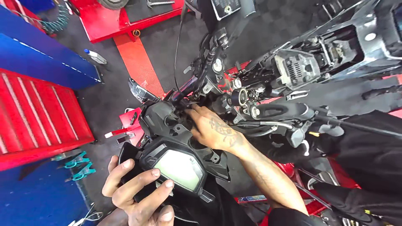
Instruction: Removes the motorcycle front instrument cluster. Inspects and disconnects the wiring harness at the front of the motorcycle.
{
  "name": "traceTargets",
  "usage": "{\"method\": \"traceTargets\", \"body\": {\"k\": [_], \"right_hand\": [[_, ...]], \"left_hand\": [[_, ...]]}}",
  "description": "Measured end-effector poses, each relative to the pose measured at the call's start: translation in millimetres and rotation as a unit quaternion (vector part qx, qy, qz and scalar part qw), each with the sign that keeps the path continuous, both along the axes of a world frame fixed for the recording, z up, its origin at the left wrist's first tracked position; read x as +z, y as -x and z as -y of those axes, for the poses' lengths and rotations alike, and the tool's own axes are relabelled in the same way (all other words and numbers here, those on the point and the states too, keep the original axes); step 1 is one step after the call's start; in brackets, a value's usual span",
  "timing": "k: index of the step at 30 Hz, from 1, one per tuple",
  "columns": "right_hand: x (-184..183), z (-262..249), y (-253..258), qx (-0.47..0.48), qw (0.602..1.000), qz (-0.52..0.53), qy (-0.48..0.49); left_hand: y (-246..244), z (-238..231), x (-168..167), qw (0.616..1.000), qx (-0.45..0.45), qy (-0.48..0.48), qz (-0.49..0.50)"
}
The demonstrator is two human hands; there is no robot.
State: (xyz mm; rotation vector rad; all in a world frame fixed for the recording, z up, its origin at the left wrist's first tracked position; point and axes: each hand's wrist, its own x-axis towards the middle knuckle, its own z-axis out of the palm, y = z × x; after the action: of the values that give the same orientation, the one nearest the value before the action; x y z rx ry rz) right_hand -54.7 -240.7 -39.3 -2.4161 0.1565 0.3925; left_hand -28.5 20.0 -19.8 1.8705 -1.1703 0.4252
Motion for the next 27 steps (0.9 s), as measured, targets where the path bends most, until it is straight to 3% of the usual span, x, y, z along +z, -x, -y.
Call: {"method": "traceTargets", "body": {"k": [6, 10, 15, 18, 21, 24, 27], "right_hand": [[2, -1, 0, -0.035, 0.994, 0.077, 0.071], [1, -13, 10, -0.029, 0.97, 0.116, 0.21], [29, -11, 3, 0.028, 0.977, -0.047, 0.207], [40, -2, -2, 0.075, 0.98, -0.07, 0.171], [65, 20, 3, 0.078, 0.985, 0.052, 0.144], [98, 35, -28, 0.099, 0.963, 0.199, 0.152], [102, 34, -92, 0.184, 0.948, 0.195, 0.172]], "left_hand": [[0, 2, 2, 1.0, 0.007, -0.007, -0.004], [-1, 4, 2, 1.0, 0.009, -0.006, -0.006], [3, 16, 8, 0.999, 0.034, -0.009, -0.01], [4, 33, 14, 0.999, 0.041, 0.001, -0.02], [4, 45, 17, 0.998, 0.049, 0.02, -0.03], [3, 47, 16, 0.998, 0.051, 0.029, -0.03], [3, 47, 14, 0.998, 0.046, 0.036, -0.016]]}}
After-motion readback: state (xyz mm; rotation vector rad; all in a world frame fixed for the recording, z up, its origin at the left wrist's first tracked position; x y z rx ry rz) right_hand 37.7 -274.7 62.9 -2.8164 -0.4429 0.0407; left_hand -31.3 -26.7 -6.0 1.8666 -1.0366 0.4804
